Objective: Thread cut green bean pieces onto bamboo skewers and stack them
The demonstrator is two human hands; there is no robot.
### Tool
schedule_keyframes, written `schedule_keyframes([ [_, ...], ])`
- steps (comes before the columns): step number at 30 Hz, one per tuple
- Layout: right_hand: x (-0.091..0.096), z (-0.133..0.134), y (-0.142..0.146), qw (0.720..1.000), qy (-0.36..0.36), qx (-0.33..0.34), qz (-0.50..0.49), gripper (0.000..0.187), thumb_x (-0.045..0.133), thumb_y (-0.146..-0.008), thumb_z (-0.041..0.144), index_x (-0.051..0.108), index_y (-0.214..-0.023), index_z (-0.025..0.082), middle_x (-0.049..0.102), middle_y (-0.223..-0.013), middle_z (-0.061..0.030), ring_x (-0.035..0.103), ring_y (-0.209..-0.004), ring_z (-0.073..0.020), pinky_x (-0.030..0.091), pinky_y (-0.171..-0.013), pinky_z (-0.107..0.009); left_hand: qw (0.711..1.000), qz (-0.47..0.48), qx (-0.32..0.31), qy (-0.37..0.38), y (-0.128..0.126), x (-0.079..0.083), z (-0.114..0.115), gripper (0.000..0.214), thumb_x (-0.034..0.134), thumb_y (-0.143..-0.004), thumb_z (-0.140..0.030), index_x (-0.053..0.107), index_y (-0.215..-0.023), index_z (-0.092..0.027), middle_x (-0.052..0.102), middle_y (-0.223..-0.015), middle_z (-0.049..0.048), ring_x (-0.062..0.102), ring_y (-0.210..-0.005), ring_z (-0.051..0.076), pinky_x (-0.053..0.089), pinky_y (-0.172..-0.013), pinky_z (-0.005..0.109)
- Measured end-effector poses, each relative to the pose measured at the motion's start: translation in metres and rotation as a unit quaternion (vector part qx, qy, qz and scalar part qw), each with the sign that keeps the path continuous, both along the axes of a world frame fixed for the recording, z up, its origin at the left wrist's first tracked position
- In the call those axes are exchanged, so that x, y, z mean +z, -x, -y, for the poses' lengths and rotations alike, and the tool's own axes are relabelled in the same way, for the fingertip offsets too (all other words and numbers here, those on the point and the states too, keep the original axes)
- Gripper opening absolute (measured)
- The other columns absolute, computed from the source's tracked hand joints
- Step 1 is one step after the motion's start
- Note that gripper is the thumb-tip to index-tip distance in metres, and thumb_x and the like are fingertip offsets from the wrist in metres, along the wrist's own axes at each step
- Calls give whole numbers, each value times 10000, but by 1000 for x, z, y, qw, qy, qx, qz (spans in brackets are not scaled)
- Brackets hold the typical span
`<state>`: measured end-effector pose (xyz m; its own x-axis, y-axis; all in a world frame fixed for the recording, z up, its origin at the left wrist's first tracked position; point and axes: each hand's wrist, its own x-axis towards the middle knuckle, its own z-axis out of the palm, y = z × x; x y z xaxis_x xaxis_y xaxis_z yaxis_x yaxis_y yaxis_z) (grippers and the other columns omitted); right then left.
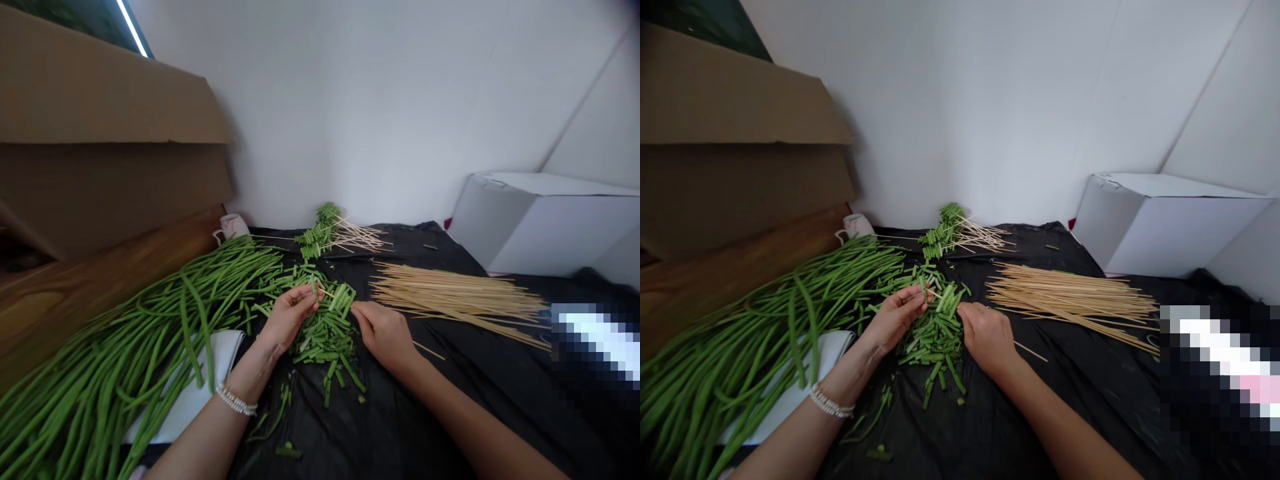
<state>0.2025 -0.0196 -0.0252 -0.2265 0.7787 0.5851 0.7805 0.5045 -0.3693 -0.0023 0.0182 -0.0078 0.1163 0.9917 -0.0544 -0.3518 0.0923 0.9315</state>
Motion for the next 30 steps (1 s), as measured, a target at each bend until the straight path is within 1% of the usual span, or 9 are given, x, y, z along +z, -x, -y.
schedule_keyframes([
  [6, 1, 1, 1, 1000, 17, -3, 23, 276, 384, -960, 251, 657, -970, 215, 692, -853, -27, 635, -794, -149, 402, -719, -228, 1000, 2, 4, 4, 1, -1, 0, 329, 809, -637, -222, 723, -946, -148, 736, -923, 67, 657, -819, 120, 495, -757, 210],
  [14, 1, 1, 1, 999, 16, -11, 30, 264, 396, -953, 250, 658, -964, 222, 695, -871, -25, 634, -795, -142, 397, -690, -219, 1000, -5, -1, 8, 0, 3, 2, 347, 811, -636, -240, 728, -962, -155, 734, -934, 56, 642, -812, 107, 485, -736, 197],
  [19, 2, 1, 1, 999, 15, -13, 32, 270, 391, -953, 245, 660, -956, 221, 694, -846, -26, 633, -778, -145, 402, -682, -223, 1000, -2, -1, 19, -1, 3, 2, 335, 810, -639, -235, 732, -954, -156, 736, -899, 56, 636, -768, 100, 481, -713, 200],
  [25, 1, 2, 1, 1000, 14, -1, 28, 270, 386, -954, 242, 655, -964, 223, 694, -859, -32, 631, -801, -147, 409, -705, -219, 999, 12, 7, 31, 0, 2, 0, 239, 817, -627, -223, 732, -837, -147, 711, -786, 18, 615, -694, 69, 468, -674, 174],
  [30, 2, 3, 3, 1000, 15, 7, 22, 263, 392, -946, 213, 655, -952, 217, 691, -859, -34, 632, -803, -146, 415, -726, -220, 999, -12, 10, 29, 2, 1, 0, 235, 829, -599, -223, 728, -796, -144, 693, -722, 8, 599, -653, 68, 453, -654, 180],
])
